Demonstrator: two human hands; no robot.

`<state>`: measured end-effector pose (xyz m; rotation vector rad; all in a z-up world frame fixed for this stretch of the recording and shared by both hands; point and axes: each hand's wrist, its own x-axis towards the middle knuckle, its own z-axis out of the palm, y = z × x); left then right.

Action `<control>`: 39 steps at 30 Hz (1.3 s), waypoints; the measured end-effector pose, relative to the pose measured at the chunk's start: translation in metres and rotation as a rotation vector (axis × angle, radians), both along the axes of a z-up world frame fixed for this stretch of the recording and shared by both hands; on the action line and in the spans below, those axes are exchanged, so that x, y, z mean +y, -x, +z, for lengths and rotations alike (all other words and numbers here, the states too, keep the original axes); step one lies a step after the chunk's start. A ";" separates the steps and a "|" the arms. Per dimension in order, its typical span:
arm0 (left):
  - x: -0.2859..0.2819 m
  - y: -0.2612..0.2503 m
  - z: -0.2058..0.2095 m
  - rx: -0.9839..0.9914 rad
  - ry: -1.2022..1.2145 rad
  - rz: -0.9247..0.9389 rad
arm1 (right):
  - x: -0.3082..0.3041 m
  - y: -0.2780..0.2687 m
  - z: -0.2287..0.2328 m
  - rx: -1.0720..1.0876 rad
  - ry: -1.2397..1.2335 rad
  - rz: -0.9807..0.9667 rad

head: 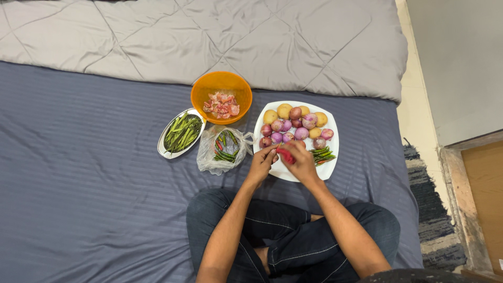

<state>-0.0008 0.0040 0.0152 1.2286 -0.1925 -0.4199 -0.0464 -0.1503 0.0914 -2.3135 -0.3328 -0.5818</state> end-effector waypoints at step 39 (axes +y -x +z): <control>-0.014 0.014 0.031 -0.590 -0.770 0.204 | -0.104 -0.008 0.035 -0.154 -0.361 -0.344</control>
